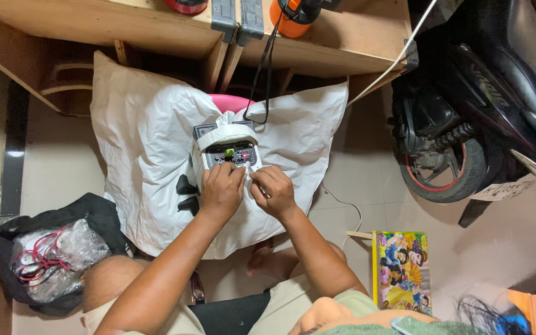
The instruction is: The person sits on the floor and works on a small white electronic device placed on a white cloth. They use a screwdriver to manipulate internal components and wires, occasionally adjusting the device's position. The person continues to probe and adjust the circuitry throughout the clip.
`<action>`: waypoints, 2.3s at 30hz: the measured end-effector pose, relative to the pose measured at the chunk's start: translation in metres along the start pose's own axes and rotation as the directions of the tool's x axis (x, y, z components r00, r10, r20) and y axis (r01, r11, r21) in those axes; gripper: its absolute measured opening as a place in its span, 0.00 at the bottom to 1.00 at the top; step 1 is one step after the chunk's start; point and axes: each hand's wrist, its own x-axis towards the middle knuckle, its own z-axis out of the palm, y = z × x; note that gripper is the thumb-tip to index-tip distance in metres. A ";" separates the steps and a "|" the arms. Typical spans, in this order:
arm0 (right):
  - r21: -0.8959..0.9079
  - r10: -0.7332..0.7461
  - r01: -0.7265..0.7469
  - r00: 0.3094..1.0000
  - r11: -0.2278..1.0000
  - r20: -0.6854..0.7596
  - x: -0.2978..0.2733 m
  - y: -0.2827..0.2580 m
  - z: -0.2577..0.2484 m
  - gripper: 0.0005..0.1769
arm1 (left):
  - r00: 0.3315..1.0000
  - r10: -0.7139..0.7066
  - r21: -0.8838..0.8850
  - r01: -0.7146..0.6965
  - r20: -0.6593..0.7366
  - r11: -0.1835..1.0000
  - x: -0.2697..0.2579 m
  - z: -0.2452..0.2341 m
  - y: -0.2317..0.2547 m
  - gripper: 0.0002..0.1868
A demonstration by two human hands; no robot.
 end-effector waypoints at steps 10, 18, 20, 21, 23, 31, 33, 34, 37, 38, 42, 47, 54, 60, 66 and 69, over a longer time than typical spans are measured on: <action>0.017 -0.013 0.013 1.000 1.000 -0.001 0.003 0.000 0.001 0.12 | 1.000 -0.016 0.023 0.015 0.018 1.000 0.000 0.000 0.001 0.06; 0.033 0.005 -0.005 1.000 0.999 -0.018 0.003 -0.004 0.000 0.08 | 1.000 -0.016 0.015 0.016 0.007 1.000 0.000 0.002 0.000 0.06; 0.047 0.027 -0.026 1.000 0.999 -0.006 0.002 -0.003 -0.001 0.08 | 1.000 -0.017 0.018 0.016 0.010 1.000 0.000 0.003 -0.001 0.07; 0.055 0.042 -0.042 0.999 0.998 -0.003 0.001 -0.002 -0.002 0.07 | 1.000 -0.018 0.019 0.018 0.010 1.000 -0.001 0.003 -0.002 0.07; 0.072 0.057 -0.057 0.998 0.996 -0.005 0.002 0.001 -0.002 0.06 | 1.000 -0.011 -0.033 0.011 0.012 0.999 0.000 0.002 -0.005 0.06; 0.176 0.114 -0.100 0.991 0.979 -0.070 -0.004 0.010 0.001 0.07 | 0.996 -0.074 -0.160 0.081 0.049 0.984 0.001 -0.003 -0.013 0.05; 0.231 0.153 -0.136 0.987 0.964 -0.056 -0.004 0.010 0.004 0.07 | 0.994 -0.106 -0.197 0.111 0.036 0.974 0.003 -0.002 -0.013 0.05; 0.260 0.172 -0.154 0.984 0.953 -0.048 -0.005 0.010 0.006 0.07 | 0.995 -0.097 -0.201 0.101 0.026 0.974 0.003 -0.003 -0.013 0.05; 0.256 0.189 -0.170 0.981 0.952 -0.052 -0.004 0.010 0.010 0.08 | 0.996 -0.091 -0.196 0.093 0.020 0.976 0.004 -0.004 -0.014 0.05; 0.265 0.202 -0.184 0.978 0.947 -0.044 -0.004 0.010 0.011 0.08 | 0.994 -0.104 -0.182 0.108 0.034 0.977 0.004 -0.004 -0.014 0.05; 0.278 0.213 -0.200 0.977 0.939 -0.016 -0.004 0.014 0.011 0.07 | 0.995 -0.077 -0.127 0.086 0.069 0.988 0.004 -0.003 -0.012 0.13; 0.278 0.216 -0.205 0.976 0.939 -0.011 -0.004 0.016 0.008 0.06 | 0.993 -0.060 -0.066 0.067 0.097 0.996 0.004 -0.002 -0.011 0.17; 0.278 0.172 -0.162 0.985 0.947 -0.011 -0.002 0.014 0.005 0.07 | 0.991 -0.069 -0.101 0.080 0.111 0.992 0.002 -0.002 -0.011 0.11; 0.251 0.169 -0.158 0.985 0.955 -0.021 0.000 0.010 0.004 0.06 | 0.993 -0.061 -0.109 0.071 0.098 0.991 0.001 0.000 -0.013 0.12; 0.209 0.199 -0.182 0.978 0.961 -0.065 -0.001 0.014 0.003 0.05 | 0.996 -0.016 0.007 0.016 0.087 1.000 0.002 0.002 -0.005 0.13; 0.255 0.311 -0.287 0.949 0.923 -0.055 -0.003 0.021 0.000 0.05 | 0.995 0.025 0.104 -0.035 0.092 0.994 0.005 0.005 0.004 0.15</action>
